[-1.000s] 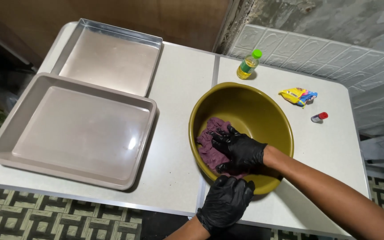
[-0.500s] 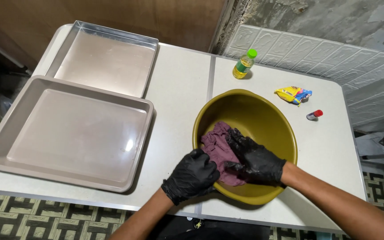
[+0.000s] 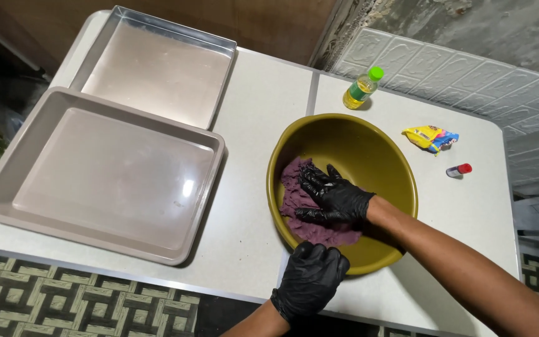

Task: Kneading a large piece of purple dough in a yellow mixing bowl on a white table.

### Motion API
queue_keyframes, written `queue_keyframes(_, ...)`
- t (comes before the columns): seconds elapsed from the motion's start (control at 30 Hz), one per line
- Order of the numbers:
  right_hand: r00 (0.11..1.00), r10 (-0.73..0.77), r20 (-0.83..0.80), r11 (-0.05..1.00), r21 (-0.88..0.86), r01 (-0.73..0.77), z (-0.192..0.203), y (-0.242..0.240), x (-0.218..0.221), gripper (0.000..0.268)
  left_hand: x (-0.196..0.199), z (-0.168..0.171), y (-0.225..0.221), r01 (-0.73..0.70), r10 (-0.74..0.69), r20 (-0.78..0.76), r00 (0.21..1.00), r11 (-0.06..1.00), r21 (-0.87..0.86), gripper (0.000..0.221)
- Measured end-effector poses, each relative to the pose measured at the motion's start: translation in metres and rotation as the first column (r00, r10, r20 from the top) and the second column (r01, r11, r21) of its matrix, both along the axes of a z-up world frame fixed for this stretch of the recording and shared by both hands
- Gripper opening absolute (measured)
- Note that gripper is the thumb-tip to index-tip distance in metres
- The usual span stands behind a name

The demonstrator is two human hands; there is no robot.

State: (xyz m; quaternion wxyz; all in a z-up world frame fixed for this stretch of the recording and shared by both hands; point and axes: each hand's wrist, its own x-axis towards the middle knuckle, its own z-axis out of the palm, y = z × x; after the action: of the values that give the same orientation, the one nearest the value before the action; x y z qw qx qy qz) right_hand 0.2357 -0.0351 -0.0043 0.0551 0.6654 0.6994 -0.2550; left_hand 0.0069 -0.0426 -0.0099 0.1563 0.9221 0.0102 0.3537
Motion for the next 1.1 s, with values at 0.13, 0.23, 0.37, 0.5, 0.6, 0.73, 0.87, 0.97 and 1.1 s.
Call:
queue_keyframes(0.13,0.993,-0.085,-0.079,0.996,-0.047,0.082,0.043,0.001,-0.011,0.071,-0.012,0.006,0.011,0.019,-0.016,-0.027,0.999,0.994,0.107,0.021)
queue_keyframes(0.23,0.987,-0.133,-0.095,0.991,-0.014,0.132,0.072,-0.010,-0.022,0.054,-0.023,0.022,0.047,0.114,-0.117,0.012,0.993,0.982,0.152,0.009)
queue_keyframes(0.37,0.980,0.153,0.125,0.901,0.390,-0.191,0.043,-0.044,-0.020,0.081,-0.022,0.026,0.106,0.215,-0.222,0.031,0.975,0.964,0.155,0.016)
queue_keyframes(0.5,0.999,-0.036,-0.035,0.985,0.166,0.041,0.005,-0.026,-0.030,0.090,-0.007,-0.003,0.109,0.201,-0.227,0.093,0.970,0.953,0.229,0.022)
queue_keyframes(0.6,0.985,0.059,0.164,0.878,0.461,-0.129,-0.073,-0.019,-0.027,0.077,-0.007,-0.031,0.093,0.128,-0.126,0.070,0.990,0.991,-0.032,0.032)
queue_keyframes(0.73,0.983,0.136,0.123,0.883,0.435,-0.176,-0.070,-0.003,-0.041,0.074,-0.016,-0.005,0.086,0.164,-0.166,0.106,0.980,0.986,0.026,0.020)
queue_keyframes(0.87,0.950,0.211,0.231,0.767,0.563,-0.307,-0.070,0.018,-0.036,0.080,-0.010,-0.006,0.060,-0.097,0.091,0.098,0.991,0.994,0.055,0.017)
queue_keyframes(0.97,0.899,0.403,0.173,0.697,0.579,-0.424,-0.067,0.028,-0.021,0.071,-0.005,0.000,0.045,-0.196,0.190,0.082,0.978,0.978,0.070,0.014)
queue_keyframes(1.1,0.900,0.397,0.177,0.822,0.369,-0.435,-0.036,0.025,-0.036,0.075,0.003,0.006,0.014,-0.276,0.278,-0.009,0.960,0.956,0.096,0.015)
